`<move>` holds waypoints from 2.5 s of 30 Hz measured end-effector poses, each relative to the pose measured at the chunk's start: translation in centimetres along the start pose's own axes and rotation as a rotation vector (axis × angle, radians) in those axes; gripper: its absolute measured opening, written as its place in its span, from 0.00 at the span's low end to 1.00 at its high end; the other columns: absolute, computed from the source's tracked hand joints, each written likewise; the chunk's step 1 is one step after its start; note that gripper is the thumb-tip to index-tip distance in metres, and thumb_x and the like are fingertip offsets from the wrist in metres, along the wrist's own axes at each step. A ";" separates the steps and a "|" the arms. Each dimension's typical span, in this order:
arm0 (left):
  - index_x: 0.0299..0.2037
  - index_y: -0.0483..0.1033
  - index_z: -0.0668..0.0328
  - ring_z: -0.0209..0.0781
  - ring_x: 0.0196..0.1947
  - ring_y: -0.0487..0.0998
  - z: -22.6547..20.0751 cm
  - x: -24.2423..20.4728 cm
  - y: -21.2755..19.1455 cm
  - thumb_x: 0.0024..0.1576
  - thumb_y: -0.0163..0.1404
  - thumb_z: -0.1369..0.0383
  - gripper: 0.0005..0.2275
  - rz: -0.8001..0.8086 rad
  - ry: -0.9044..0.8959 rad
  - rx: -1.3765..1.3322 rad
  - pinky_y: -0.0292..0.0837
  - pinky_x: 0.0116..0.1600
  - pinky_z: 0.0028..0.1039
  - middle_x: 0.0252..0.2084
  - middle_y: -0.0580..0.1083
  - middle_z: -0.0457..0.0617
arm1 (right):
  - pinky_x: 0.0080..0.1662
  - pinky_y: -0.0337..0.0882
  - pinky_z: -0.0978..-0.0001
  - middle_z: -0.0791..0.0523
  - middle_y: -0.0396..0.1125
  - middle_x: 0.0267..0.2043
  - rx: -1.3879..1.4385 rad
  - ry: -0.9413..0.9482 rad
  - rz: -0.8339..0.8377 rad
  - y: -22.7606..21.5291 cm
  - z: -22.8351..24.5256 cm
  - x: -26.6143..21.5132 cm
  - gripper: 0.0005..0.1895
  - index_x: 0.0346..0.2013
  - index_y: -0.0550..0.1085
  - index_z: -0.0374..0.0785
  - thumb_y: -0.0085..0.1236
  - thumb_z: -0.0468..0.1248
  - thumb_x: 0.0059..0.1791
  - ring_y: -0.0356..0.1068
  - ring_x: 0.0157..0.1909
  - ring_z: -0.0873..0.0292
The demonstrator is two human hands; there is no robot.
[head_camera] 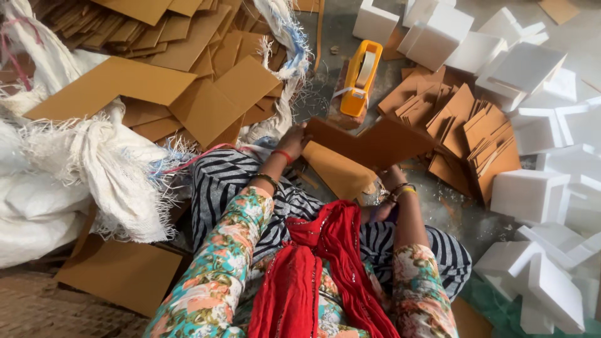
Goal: The person sits on the floor and assembles small cardboard boxes by inserting white foam inserts into the cardboard shells. They use a yellow tape dispenser to seal the boxes with clear tape. The person handles the boxes one at a time, stacking the finished units to the side.
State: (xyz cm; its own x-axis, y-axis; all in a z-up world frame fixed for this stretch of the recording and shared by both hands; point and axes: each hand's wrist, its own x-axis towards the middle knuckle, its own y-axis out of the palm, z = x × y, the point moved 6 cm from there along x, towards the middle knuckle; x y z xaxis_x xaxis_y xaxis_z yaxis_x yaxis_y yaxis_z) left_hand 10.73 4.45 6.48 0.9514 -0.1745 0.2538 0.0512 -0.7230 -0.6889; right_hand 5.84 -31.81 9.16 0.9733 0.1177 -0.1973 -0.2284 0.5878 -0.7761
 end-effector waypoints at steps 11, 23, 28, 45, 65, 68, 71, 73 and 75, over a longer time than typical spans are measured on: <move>0.60 0.61 0.65 0.40 0.30 0.76 2.9 -3.2 1.9 0.68 0.47 0.56 0.20 0.229 -0.430 -0.633 0.76 0.35 0.30 0.46 0.77 0.58 | 0.38 0.75 0.61 0.52 0.75 0.38 0.671 0.234 0.150 -0.5 -1.7 -3.1 0.14 0.43 0.76 0.35 0.58 0.44 0.52 0.75 0.36 0.54; 0.55 0.65 0.69 0.35 0.31 0.73 2.1 0.3 3.1 0.65 0.53 0.66 0.15 0.376 -0.467 -0.764 0.81 0.38 0.32 0.42 0.71 0.58 | 0.45 0.70 0.50 0.48 0.67 0.55 0.900 0.847 0.080 4.2 -4.8 -2.4 0.41 0.64 0.58 0.35 0.58 0.57 0.47 0.69 0.51 0.44; 0.52 0.70 0.63 0.41 0.35 0.78 3.4 0.3 2.9 0.58 0.58 0.68 0.15 0.228 -0.496 -0.484 0.76 0.43 0.35 0.38 0.79 0.57 | 0.56 0.72 0.56 0.43 0.66 0.59 0.536 0.619 0.001 4.3 -5.3 -1.3 0.49 0.65 0.58 0.37 0.76 0.48 0.38 0.69 0.60 0.44; 0.74 0.52 0.43 0.64 0.74 0.53 -2.2 -4.4 -24.6 0.46 0.63 0.56 0.44 -0.245 -0.524 0.664 0.41 0.75 0.59 0.73 0.53 0.63 | 0.52 0.72 0.54 0.48 0.74 0.48 -0.072 0.034 -0.365 -3.4 -0.1 -1.3 0.28 0.54 0.75 0.39 0.70 0.48 0.44 0.74 0.50 0.45; 0.66 0.60 0.60 0.58 0.68 0.58 -19.1 -7.4 -8.0 0.54 0.55 0.45 0.36 0.040 0.262 0.371 0.44 0.67 0.62 0.70 0.57 0.58 | 0.44 0.80 0.59 0.50 0.71 0.47 1.126 -0.105 -0.032 1.2 8.6 -1.0 0.19 0.59 0.65 0.35 0.55 0.31 0.54 0.75 0.43 0.53; 0.71 0.62 0.54 0.59 0.69 0.62 -10.8 -7.4 -10.5 0.58 0.58 0.48 0.34 -0.393 0.154 0.224 0.60 0.71 0.50 0.71 0.60 0.59 | 0.39 0.82 0.65 0.53 0.73 0.45 0.953 0.085 0.062 -2.4 2.7 -0.7 0.16 0.56 0.67 0.37 0.55 0.31 0.53 0.77 0.38 0.58; 0.71 0.57 0.59 0.67 0.60 0.67 1.4 -6.4 -5.6 0.55 0.61 0.50 0.39 -0.154 -0.538 0.071 0.67 0.62 0.48 0.60 0.65 0.71 | 0.34 0.79 0.68 0.55 0.73 0.41 0.853 0.261 0.087 -1.6 -0.3 -0.8 0.15 0.53 0.69 0.38 0.57 0.32 0.52 0.75 0.33 0.60; 0.68 0.60 0.59 0.67 0.57 0.70 2.5 -5.2 -2.9 0.53 0.64 0.54 0.36 -0.144 -0.341 0.019 0.68 0.60 0.47 0.56 0.69 0.68 | 0.31 0.76 0.68 0.56 0.72 0.36 0.803 0.325 0.041 -0.2 -1.9 -0.7 0.14 0.51 0.70 0.38 0.59 0.33 0.51 0.72 0.29 0.60; 0.65 0.62 0.58 0.67 0.55 0.71 3.2 -6.0 -2.0 0.51 0.65 0.59 0.34 -0.227 -0.239 0.004 0.69 0.58 0.47 0.54 0.71 0.67 | 0.30 0.74 0.67 0.55 0.71 0.31 0.759 0.335 -0.018 0.4 -1.8 -0.3 0.12 0.48 0.72 0.36 0.61 0.34 0.51 0.70 0.27 0.59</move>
State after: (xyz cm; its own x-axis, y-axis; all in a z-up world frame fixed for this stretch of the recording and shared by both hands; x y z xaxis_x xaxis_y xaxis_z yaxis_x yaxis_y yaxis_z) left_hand 5.90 9.07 4.14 0.9598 0.1531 0.2354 0.2712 -0.7231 -0.6353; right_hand 5.44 -33.09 7.85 0.8905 -0.0713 -0.4494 -0.0172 0.9817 -0.1898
